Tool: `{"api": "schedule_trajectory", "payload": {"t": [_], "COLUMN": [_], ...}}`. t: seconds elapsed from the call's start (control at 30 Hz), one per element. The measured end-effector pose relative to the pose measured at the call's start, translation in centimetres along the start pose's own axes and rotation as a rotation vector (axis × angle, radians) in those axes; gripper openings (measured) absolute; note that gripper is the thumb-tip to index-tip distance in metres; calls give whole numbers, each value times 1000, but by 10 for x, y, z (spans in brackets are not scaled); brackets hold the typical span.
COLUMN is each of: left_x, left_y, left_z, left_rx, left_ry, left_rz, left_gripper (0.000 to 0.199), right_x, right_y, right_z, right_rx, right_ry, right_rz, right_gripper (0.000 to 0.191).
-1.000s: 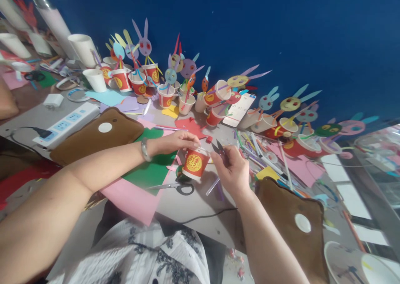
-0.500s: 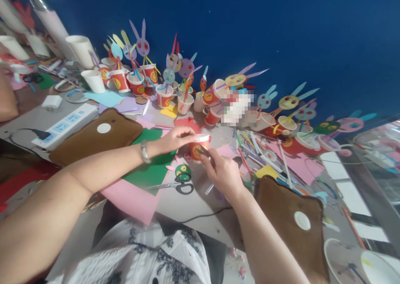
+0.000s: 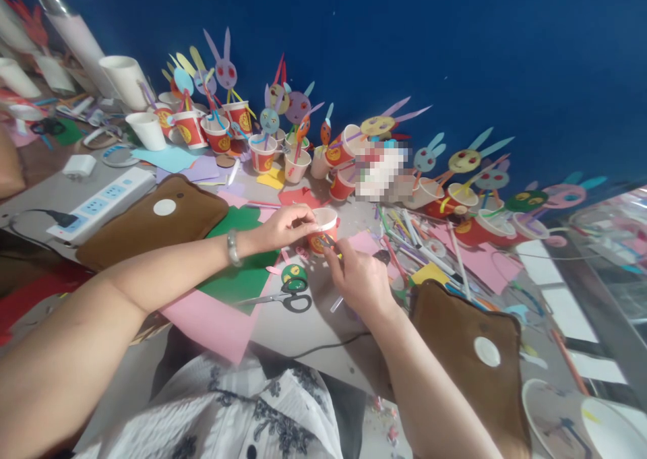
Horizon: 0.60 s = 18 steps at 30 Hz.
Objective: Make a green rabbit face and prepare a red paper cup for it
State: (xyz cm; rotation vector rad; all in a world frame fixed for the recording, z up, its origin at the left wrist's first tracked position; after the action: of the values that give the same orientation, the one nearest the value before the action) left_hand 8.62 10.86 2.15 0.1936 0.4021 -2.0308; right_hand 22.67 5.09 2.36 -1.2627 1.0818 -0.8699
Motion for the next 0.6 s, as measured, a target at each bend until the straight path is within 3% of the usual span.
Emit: {"api": "schedule_trajectory", "payload": {"t": [0.27, 0.6], "left_x": [3, 6], "left_y": [4, 6], "left_z": [2, 13], "left_rx": [-59, -189], "left_ry": [92, 187], "left_rz": [9, 2], "left_gripper": [28, 33], "right_x": [6, 11], "right_y": [-4, -5], "right_z": [-7, -12], "right_rx": [222, 294], "right_ry": [51, 58], "right_rz": [-58, -74], "right_gripper": [42, 41]}}
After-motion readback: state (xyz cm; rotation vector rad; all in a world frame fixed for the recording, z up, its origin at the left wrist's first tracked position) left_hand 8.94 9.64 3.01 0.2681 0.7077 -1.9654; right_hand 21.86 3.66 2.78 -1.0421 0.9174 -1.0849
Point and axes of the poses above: each hand's wrist, its own x-axis away from the middle knuckle, its own y-axis out of the palm, z = x × y, the point moved 9 cm from there along -x, towards the middle knuckle, and after that the axes turned 3 degrees about -y, right-handed, at the moved point
